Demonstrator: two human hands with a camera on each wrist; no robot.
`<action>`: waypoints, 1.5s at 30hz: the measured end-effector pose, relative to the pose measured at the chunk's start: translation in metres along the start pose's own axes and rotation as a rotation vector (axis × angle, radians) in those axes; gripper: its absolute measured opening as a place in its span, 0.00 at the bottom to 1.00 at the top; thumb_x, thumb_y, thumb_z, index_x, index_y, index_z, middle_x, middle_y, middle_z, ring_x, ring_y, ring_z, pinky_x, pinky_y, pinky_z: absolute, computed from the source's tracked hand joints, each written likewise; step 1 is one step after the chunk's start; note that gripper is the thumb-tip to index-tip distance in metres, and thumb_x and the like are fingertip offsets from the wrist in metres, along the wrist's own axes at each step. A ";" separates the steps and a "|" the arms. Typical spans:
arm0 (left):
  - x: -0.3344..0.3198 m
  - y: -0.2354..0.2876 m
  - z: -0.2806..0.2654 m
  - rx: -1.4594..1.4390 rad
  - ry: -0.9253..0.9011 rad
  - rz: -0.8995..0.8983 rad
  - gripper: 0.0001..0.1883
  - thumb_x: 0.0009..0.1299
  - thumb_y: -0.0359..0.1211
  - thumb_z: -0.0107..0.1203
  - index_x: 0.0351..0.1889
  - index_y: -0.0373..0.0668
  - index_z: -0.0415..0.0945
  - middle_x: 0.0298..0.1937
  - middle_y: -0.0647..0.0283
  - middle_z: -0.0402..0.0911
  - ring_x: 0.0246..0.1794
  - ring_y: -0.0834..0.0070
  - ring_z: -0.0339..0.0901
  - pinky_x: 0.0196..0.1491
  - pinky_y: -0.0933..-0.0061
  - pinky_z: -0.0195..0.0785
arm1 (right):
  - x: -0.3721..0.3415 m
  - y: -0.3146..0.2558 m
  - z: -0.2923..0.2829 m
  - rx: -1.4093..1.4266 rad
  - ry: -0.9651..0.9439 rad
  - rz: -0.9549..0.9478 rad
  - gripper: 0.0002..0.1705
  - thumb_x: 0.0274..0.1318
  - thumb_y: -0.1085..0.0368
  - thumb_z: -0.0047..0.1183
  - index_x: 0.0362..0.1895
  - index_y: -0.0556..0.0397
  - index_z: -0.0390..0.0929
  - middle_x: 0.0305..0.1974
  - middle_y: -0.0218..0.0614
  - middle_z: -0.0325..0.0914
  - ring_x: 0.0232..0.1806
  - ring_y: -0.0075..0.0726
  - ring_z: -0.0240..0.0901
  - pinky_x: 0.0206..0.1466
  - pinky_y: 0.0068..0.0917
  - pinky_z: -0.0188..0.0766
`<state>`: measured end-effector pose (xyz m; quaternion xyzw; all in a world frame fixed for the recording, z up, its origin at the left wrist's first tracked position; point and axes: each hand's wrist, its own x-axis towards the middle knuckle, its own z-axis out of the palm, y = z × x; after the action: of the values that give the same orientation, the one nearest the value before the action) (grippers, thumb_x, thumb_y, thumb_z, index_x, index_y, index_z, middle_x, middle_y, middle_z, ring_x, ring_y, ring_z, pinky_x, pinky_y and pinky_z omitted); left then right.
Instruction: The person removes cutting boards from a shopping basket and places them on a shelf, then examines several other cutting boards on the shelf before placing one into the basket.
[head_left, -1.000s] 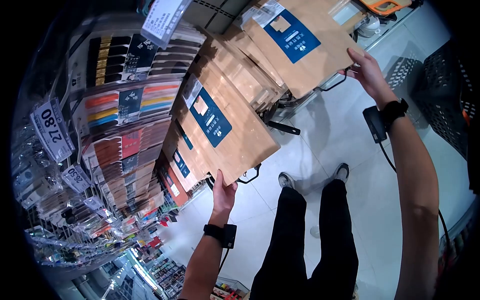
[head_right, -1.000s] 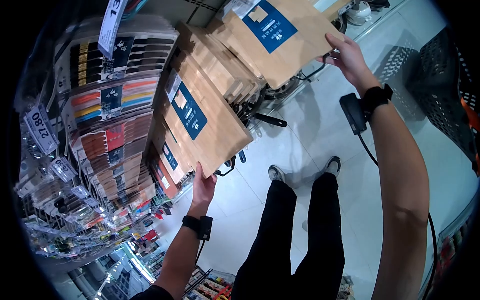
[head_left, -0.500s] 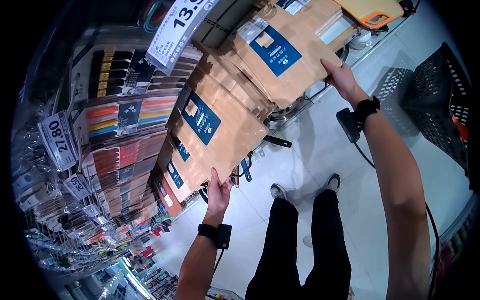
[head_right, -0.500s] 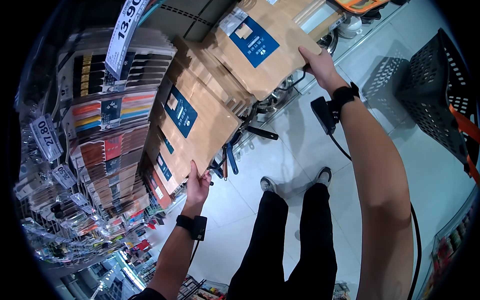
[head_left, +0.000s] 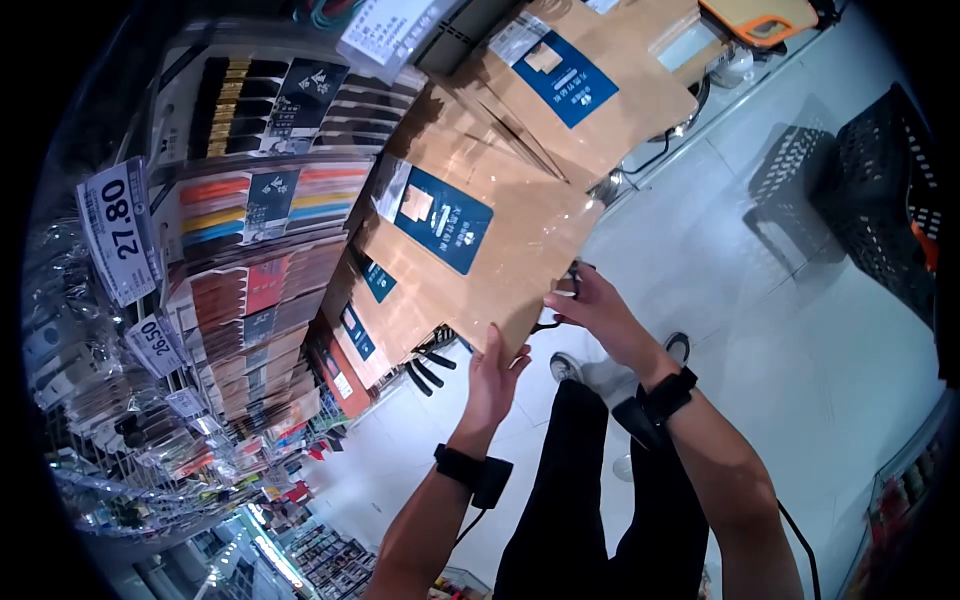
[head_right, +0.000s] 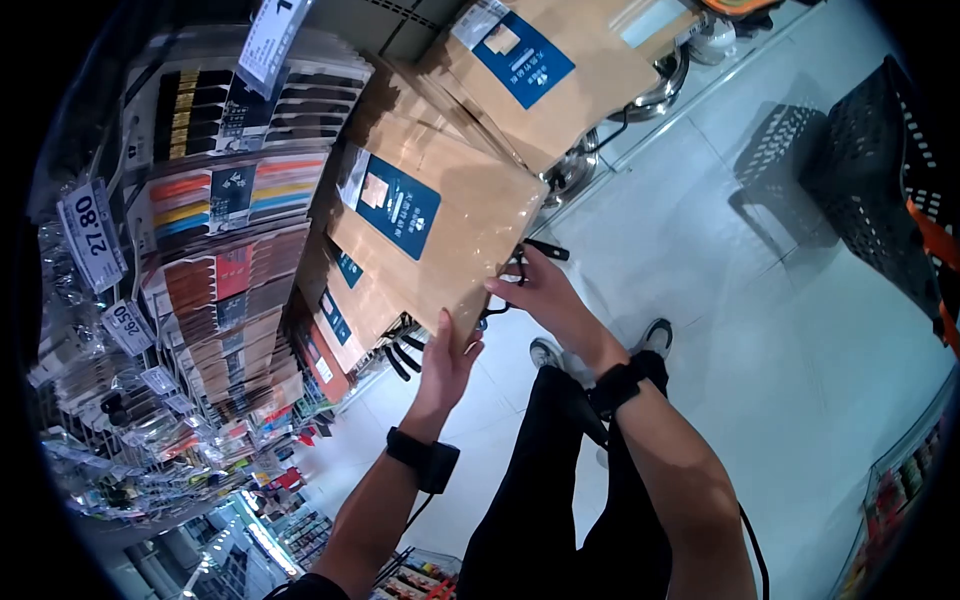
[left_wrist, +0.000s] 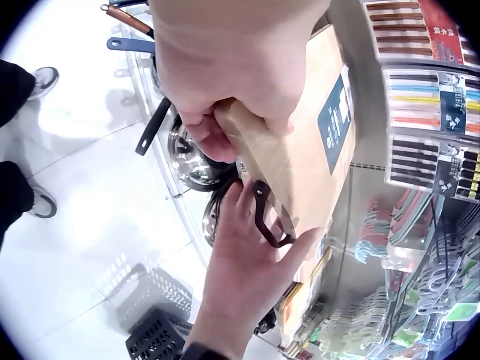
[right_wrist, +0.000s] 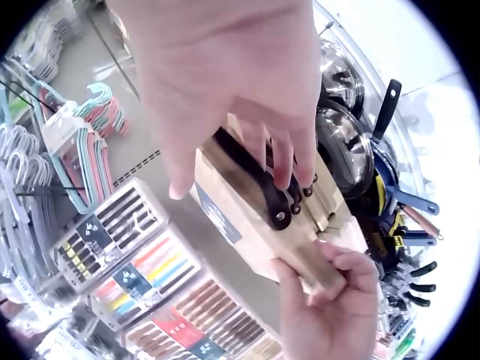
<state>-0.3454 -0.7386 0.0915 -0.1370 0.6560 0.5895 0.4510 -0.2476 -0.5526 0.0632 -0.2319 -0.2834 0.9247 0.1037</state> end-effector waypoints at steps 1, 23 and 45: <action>-0.005 -0.007 -0.001 0.023 -0.006 -0.022 0.22 0.76 0.49 0.44 0.59 0.44 0.66 0.49 0.64 0.76 0.43 0.75 0.74 0.50 0.70 0.68 | -0.001 0.009 0.003 0.074 0.074 0.038 0.31 0.54 0.58 0.63 0.57 0.60 0.67 0.48 0.39 0.75 0.49 0.30 0.73 0.53 0.28 0.72; -0.026 0.046 -0.031 0.310 -0.687 -0.302 0.27 0.68 0.26 0.55 0.65 0.38 0.62 0.62 0.58 0.72 0.60 0.65 0.72 0.60 0.62 0.69 | -0.168 -0.113 -0.161 -0.718 0.208 0.386 0.38 0.48 0.57 0.61 0.62 0.60 0.64 0.41 0.30 0.79 0.32 0.18 0.75 0.30 0.09 0.69; -0.117 0.023 0.020 0.080 -0.603 -0.239 0.23 0.65 0.19 0.53 0.59 0.34 0.64 0.56 0.51 0.74 0.56 0.61 0.75 0.57 0.61 0.72 | -0.132 -0.157 -0.087 -1.182 0.406 -0.396 0.32 0.66 0.49 0.48 0.63 0.60 0.65 0.54 0.35 0.74 0.53 0.24 0.70 0.56 0.21 0.69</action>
<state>-0.2875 -0.7555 0.1967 -0.0145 0.4949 0.5201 0.6960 -0.0803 -0.4257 0.1382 -0.3633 -0.7561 0.5144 0.1784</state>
